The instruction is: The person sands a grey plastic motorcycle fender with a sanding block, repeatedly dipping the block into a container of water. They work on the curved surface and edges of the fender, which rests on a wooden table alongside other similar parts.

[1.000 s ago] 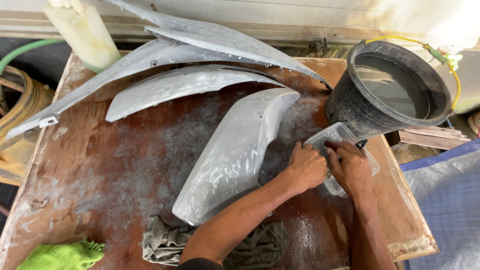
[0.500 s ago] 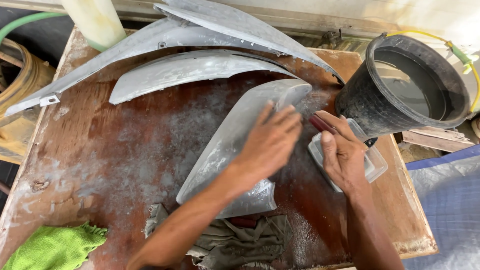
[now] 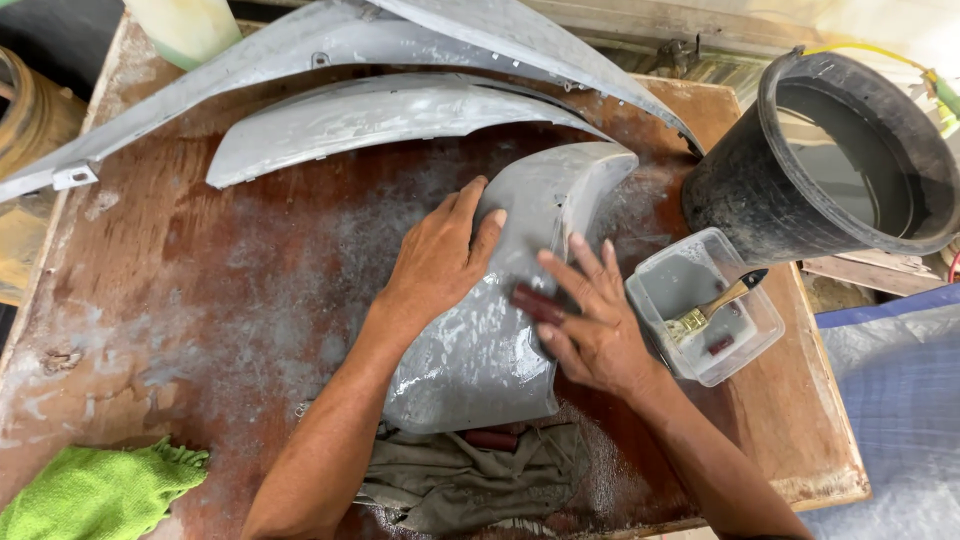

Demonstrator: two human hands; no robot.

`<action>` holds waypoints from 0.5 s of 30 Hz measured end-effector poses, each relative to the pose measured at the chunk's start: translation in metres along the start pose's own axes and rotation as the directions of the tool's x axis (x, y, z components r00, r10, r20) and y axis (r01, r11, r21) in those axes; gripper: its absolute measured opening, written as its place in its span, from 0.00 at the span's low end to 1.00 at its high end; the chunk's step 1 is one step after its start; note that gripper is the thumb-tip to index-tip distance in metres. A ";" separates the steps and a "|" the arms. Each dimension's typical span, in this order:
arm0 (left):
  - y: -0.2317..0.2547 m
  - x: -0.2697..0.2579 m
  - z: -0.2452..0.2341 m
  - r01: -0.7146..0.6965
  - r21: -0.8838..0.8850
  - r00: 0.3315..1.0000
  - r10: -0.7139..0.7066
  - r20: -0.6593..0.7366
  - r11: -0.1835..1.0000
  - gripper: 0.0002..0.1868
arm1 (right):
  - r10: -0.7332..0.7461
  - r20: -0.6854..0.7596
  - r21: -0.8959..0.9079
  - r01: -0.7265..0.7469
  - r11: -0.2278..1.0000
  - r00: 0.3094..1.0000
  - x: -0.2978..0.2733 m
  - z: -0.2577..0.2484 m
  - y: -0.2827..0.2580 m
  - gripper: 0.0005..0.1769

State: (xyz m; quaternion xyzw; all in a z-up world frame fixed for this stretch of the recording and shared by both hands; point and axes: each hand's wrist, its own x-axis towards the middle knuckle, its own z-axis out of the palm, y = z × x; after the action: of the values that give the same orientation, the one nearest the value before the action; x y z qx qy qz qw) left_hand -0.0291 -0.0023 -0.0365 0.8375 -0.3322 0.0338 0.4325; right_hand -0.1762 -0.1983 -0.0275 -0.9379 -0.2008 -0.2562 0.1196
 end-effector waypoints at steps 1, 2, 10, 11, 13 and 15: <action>0.001 0.000 -0.002 0.005 -0.005 1.000 -0.005 0.005 1.000 0.32 | 0.004 0.007 0.002 -0.004 1.000 1.000 -0.008 0.004 -0.003 0.25; 0.001 0.000 -0.005 0.005 -0.044 1.000 -0.004 0.019 0.999 0.32 | -0.040 0.031 0.030 0.039 0.999 0.999 -0.014 0.008 -0.005 0.23; 0.014 -0.001 -0.020 0.037 -0.117 0.998 -0.031 0.055 0.992 0.30 | -0.016 -0.015 -0.028 0.016 0.999 1.000 0.003 0.013 0.014 0.24; 0.014 -0.002 -0.021 0.046 -0.130 0.997 -0.038 0.063 0.990 0.30 | 0.003 -0.018 -0.039 -0.003 0.999 1.000 0.008 0.006 0.014 0.21; 0.012 -0.001 -0.021 0.053 -0.141 0.997 -0.044 0.065 0.989 0.30 | 0.016 -0.024 -0.049 -0.017 0.999 1.000 0.010 0.005 0.011 0.19; 0.004 0.001 -0.017 0.041 -0.186 0.997 -0.027 0.075 0.982 0.29 | -0.013 0.003 -0.001 0.013 1.000 1.000 0.001 0.016 0.006 0.23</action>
State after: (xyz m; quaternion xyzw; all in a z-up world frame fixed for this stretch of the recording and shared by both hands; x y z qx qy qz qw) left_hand -0.0270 0.0086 -0.0231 0.7993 -0.3349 -0.0351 0.4976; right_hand -0.1662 -0.1988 -0.0410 -0.9371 -0.2069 -0.2556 0.1170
